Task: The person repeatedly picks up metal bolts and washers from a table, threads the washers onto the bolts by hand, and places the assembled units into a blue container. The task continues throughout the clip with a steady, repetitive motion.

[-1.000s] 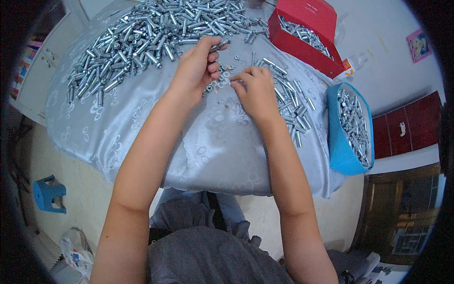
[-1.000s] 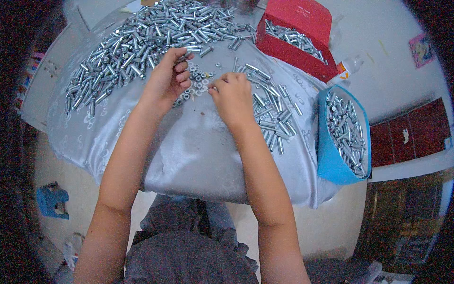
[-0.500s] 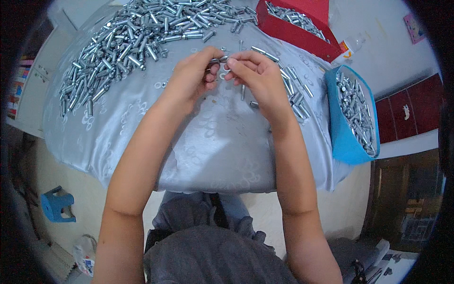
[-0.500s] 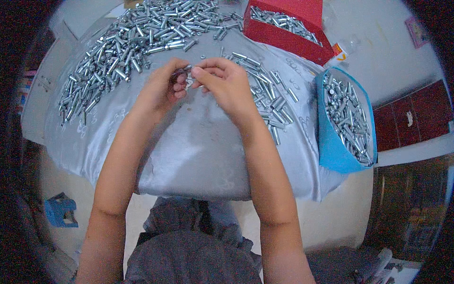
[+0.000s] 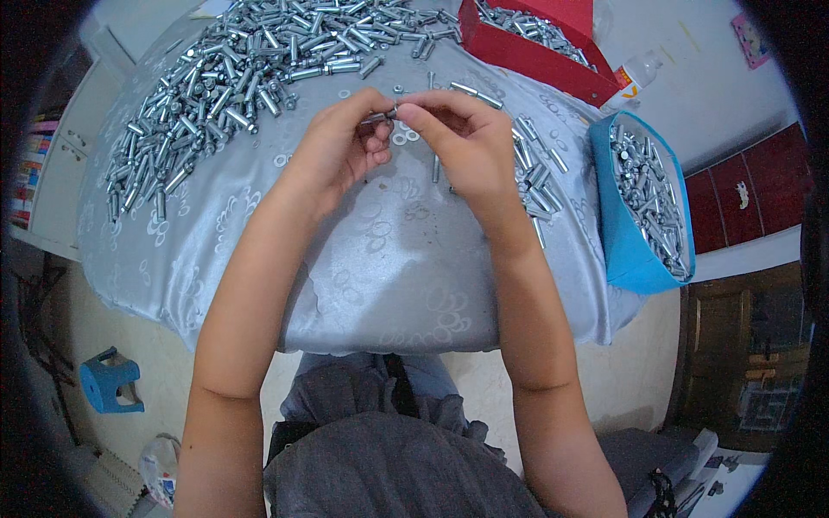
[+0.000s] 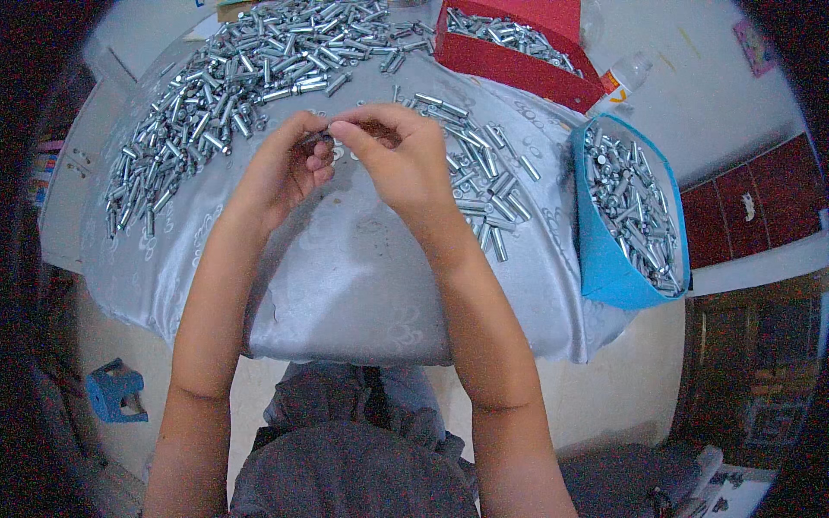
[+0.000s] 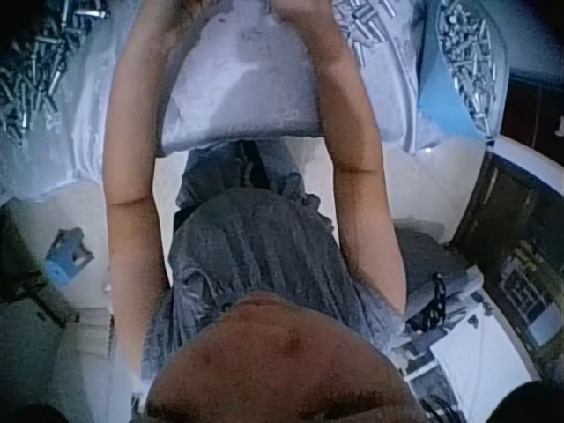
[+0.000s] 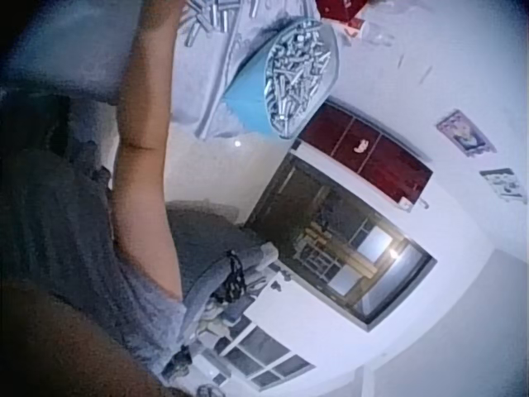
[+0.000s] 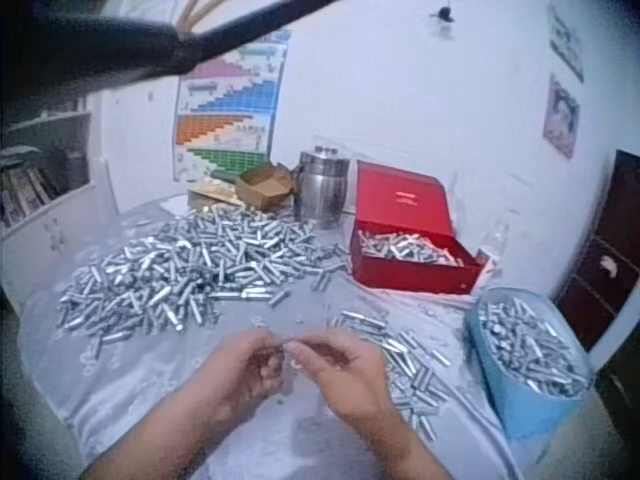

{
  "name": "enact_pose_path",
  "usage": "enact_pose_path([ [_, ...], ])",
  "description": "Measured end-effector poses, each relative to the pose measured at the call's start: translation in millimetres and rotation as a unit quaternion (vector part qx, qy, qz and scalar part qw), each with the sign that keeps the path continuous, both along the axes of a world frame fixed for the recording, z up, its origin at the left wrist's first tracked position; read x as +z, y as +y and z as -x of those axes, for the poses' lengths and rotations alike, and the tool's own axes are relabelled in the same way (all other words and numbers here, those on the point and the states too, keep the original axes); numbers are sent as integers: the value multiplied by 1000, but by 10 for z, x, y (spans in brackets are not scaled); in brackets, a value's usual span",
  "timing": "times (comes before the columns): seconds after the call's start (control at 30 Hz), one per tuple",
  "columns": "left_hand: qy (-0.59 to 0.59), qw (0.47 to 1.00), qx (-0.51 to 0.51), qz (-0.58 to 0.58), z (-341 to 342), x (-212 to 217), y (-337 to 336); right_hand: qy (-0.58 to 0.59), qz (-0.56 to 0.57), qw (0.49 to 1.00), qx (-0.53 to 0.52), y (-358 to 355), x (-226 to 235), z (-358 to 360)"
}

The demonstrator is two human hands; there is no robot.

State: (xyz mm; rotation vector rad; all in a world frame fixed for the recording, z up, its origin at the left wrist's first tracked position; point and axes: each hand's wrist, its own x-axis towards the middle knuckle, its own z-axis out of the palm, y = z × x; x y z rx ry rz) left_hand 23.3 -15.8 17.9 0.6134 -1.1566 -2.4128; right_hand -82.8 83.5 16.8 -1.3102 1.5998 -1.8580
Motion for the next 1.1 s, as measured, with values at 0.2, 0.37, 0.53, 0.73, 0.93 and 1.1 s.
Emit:
enact_pose_path([
  [0.2, 84, 989, -52, -112, 18, -56, -16, -85, 37, 995, 41, -12, 38, -60],
  [0.37, 86, 988, -54, -112, 29, 1, 60, -97, 51, 994, 2, -48, 20, -110],
  [0.53, 83, 991, -61, -84, 44, -62, 28, -53, 52, 997, -21, -70, -45, -99],
  [0.73, 141, 977, -96, -130, 17, -52, -41, 50, 68, 996, -32, -39, 33, 22],
  [0.93, 158, 967, -23, -198, 57, -67, -83, 371, -68, 908, -185, -28, -198, 306],
  [1.1, 131, 978, 13, -164, 10, -35, -70, 486, -171, 830, -211, -28, -401, 271],
])
